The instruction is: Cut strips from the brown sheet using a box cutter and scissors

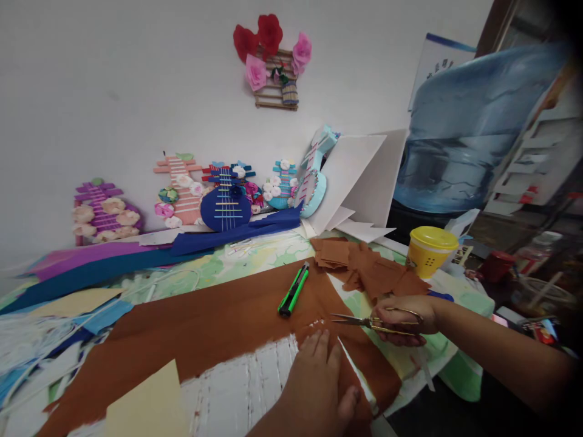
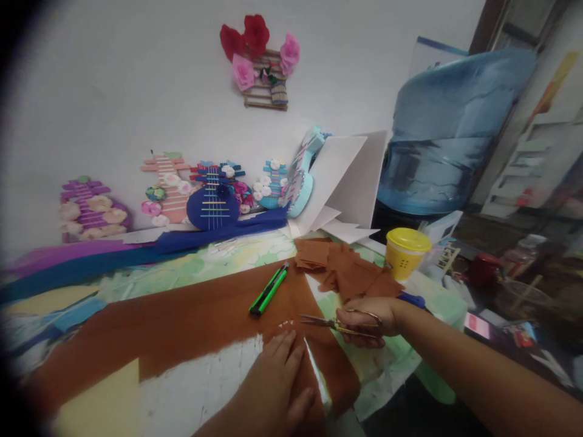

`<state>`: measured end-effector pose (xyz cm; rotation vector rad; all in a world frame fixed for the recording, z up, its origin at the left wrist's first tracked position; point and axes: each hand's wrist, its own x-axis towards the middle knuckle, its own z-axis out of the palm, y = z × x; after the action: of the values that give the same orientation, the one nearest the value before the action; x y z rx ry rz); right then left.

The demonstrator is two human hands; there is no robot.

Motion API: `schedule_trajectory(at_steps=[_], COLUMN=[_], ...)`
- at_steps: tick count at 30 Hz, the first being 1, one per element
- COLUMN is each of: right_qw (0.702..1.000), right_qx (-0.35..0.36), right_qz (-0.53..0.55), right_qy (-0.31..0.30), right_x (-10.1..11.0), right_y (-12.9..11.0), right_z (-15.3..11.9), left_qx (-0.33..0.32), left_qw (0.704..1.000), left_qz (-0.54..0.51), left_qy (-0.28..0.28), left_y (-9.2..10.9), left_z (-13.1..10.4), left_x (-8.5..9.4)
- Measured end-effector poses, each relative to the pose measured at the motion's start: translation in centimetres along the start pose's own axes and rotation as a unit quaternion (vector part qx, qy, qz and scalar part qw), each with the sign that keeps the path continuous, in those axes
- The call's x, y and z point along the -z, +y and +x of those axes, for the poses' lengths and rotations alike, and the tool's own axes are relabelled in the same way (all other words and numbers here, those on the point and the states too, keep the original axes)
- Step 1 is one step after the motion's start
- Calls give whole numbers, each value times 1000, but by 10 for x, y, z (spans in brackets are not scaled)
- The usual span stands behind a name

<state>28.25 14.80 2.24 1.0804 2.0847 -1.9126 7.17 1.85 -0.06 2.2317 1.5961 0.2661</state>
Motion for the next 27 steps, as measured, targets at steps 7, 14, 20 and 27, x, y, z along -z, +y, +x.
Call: schedule_trajectory(at_steps=[7,14,20,27], right_qw=[998,997,997,993], right_qx=[-26,-56,-77,-103], right_qz=[-53,-56,-6,32], right_qy=[-4,-9,22,40], right_x=[-8,-34,-52,-62], right_y=[-2,-7,1,12], right_z=[-5,-16,-26,-25], left_qx=[-1,-3,-1,-20], left_qw=[1000,1000,999,999], left_qz=[4,16,34,38], left_qy=[-3,13,16,30], left_y=[1,2,2,1], left_z=[0,-2,0,-1], left_x=[0,0,-1,0])
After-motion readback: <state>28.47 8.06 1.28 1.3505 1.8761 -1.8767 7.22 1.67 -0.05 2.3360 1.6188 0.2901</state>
